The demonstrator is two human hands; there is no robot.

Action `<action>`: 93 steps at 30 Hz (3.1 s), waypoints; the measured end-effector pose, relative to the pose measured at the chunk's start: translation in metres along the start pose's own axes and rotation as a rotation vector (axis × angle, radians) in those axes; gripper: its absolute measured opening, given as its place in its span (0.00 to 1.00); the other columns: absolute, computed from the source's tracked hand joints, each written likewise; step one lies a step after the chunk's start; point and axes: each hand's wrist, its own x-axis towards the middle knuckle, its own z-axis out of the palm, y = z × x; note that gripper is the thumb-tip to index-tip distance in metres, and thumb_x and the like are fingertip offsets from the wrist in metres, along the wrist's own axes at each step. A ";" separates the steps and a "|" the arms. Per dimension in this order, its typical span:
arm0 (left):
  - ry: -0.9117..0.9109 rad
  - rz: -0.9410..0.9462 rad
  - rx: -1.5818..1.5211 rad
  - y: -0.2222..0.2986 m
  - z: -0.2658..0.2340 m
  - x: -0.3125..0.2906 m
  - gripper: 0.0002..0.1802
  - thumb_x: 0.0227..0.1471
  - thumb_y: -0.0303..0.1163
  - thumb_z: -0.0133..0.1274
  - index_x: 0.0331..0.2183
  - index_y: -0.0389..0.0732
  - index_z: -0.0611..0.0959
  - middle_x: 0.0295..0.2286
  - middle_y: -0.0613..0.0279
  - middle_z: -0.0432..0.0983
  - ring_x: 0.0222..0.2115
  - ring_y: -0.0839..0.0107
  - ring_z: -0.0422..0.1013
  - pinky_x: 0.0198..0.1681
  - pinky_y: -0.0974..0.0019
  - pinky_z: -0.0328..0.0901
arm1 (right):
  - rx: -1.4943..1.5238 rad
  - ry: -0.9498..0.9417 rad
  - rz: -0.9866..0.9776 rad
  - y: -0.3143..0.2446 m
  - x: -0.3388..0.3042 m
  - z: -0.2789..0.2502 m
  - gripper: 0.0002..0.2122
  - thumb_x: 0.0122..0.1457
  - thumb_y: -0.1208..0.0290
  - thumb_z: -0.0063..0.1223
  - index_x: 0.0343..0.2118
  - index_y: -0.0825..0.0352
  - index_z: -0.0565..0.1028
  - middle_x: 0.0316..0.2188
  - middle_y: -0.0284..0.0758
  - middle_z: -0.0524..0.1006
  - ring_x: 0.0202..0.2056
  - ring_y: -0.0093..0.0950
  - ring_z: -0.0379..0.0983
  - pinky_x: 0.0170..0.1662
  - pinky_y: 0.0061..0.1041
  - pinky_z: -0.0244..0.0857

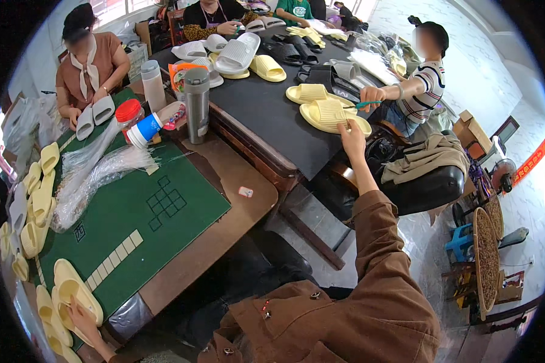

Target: The person assembles slipper pairs by threading elastic bands through pre-drilled holes in the footbeds. They handle yellow, black, and white slipper pairs, pulling the elastic through each hole and arranging the finished pairs on the table.

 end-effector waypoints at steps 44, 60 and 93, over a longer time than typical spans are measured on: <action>-0.170 -0.164 0.405 0.068 -0.016 -0.017 0.28 0.60 0.52 0.39 0.60 0.57 0.63 0.61 0.63 0.53 0.62 0.53 0.47 0.57 0.37 0.49 | 0.115 -0.726 -0.345 0.022 0.135 0.024 0.24 0.48 0.65 0.56 0.48 0.71 0.72 0.43 0.36 0.76 0.43 0.27 0.72 0.43 0.26 0.65; -0.097 0.171 -0.434 0.250 -0.077 -0.060 0.18 0.55 0.29 0.47 0.47 0.35 0.76 0.54 0.47 0.62 0.58 0.51 0.56 0.60 0.55 0.50 | 0.258 -0.801 -0.317 -0.233 -0.158 0.013 0.16 0.46 0.69 0.55 0.27 0.83 0.74 0.22 0.50 0.76 0.26 0.34 0.75 0.29 0.33 0.67; -0.063 0.343 -0.298 0.408 -0.014 -0.070 0.37 0.42 0.33 0.57 0.56 0.68 0.68 0.58 0.45 0.52 0.62 0.44 0.42 0.58 0.27 0.30 | 0.622 -0.593 -0.485 -0.263 -0.153 0.041 0.06 0.58 0.74 0.50 0.32 0.72 0.74 0.22 0.38 0.74 0.27 0.18 0.69 0.31 0.22 0.65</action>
